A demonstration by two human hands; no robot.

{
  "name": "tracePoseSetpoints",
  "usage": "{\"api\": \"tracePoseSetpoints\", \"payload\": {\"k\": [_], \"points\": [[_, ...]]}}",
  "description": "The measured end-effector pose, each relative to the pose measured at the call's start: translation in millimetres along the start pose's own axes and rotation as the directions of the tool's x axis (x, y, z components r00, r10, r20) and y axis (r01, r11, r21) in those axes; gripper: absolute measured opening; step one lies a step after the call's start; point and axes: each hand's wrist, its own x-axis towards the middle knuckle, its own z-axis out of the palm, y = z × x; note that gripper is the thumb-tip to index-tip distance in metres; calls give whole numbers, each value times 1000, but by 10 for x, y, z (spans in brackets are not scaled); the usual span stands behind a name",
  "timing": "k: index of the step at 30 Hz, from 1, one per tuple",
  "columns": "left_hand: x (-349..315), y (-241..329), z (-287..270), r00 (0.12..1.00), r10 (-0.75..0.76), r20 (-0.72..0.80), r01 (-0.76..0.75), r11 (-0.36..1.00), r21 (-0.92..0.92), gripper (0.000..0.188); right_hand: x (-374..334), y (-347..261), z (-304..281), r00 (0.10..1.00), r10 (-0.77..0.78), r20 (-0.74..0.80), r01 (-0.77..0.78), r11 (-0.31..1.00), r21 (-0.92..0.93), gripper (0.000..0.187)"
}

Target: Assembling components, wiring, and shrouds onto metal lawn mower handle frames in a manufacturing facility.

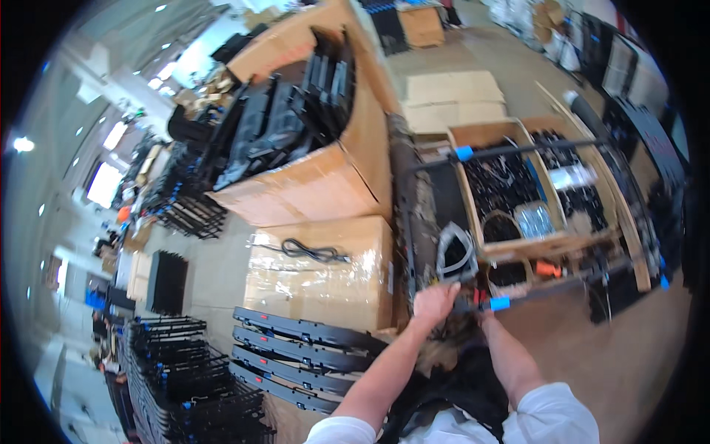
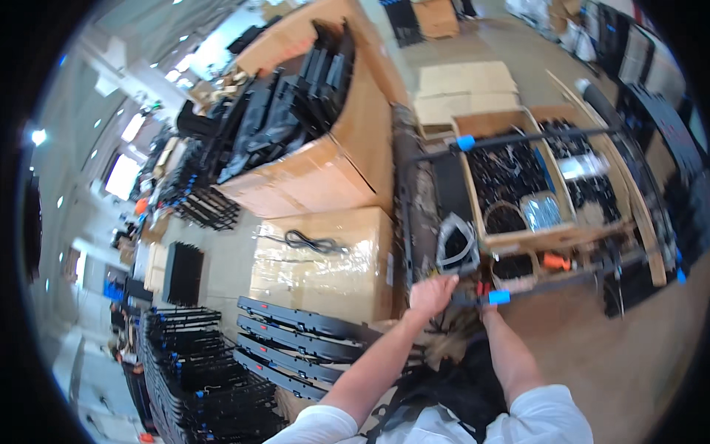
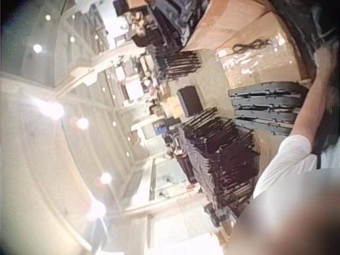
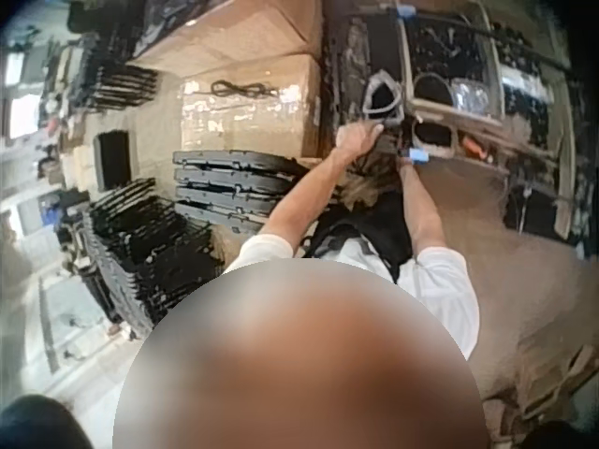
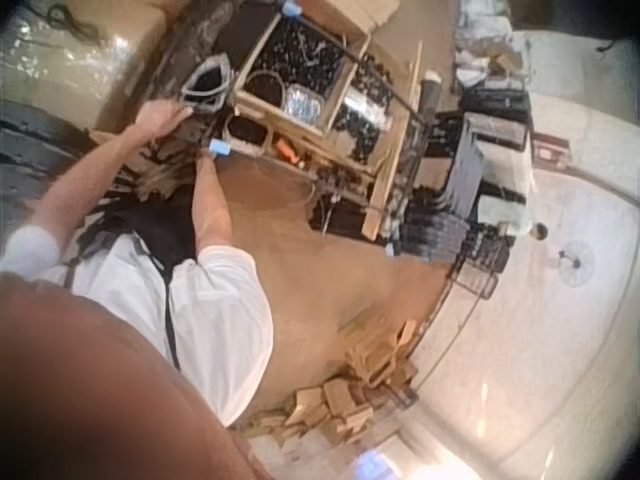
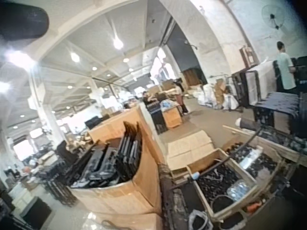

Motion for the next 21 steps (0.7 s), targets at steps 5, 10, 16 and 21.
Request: {"api": "tracePoseSetpoints", "payload": {"k": [5,10,16,21], "points": [[-91,-760,-876,639,-193,-745,-96,940,-326,27,-961,-124,1513,825,530,196,-355,756,-549,54],[326,-1111,-3285,95,-24,-995,13,1000,-23,21,-1377,-1306,1176,751,626,208,194,91,-977,19],[630,-1249,-5142,532,-53,-845,561,770,304,110,-2096,-2920,1498,685,687,242,222,119,-968,29],[1065,-1031,-5291,637,-339,-692,667,692,276,118,-2538,-3500,1887,695,638,332,338,118,-934,41]]}}
